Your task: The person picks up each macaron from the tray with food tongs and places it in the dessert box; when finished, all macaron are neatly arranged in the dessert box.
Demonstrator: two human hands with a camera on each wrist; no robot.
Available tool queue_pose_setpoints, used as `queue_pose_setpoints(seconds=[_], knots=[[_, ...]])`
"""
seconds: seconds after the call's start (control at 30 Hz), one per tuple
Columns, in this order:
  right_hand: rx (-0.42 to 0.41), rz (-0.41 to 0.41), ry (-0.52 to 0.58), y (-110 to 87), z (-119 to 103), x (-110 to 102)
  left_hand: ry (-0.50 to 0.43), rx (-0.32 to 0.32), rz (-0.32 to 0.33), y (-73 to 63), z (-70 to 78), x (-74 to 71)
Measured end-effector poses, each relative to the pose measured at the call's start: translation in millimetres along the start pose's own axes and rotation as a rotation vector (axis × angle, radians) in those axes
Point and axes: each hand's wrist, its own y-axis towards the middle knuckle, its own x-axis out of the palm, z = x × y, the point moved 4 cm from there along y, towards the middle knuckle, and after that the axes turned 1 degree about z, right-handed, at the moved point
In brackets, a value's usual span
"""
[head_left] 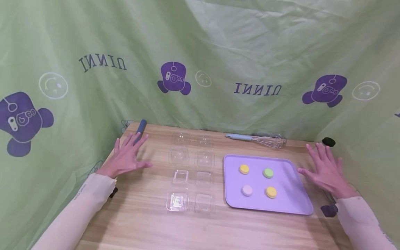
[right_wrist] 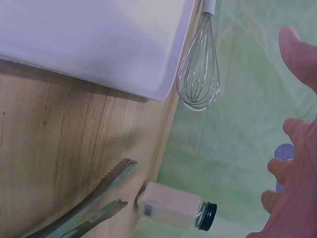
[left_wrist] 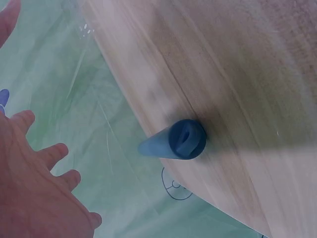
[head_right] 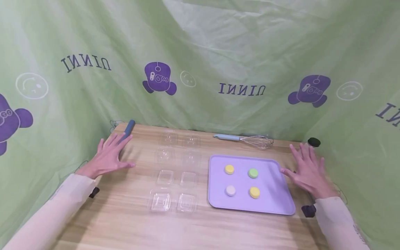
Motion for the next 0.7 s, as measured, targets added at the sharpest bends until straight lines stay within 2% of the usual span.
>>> queue_pose_setpoints(seconds=[0.23, 0.5, 0.7], knots=[[0.022, -0.006, 0.027, 0.4, 6.4, 1.8, -0.011, -0.005, -0.011, 0.8, -0.7, -2.5], [0.034, 0.033, 0.068, 1.3, 12.9, -2.4, -0.065, -0.014, 0.0, 1.6, -1.9, -4.8], [0.047, 0.076, 0.156, -1.4, 20.5, -5.4, -0.124, 0.03, 0.037, 2.5, 2.3, -4.2]])
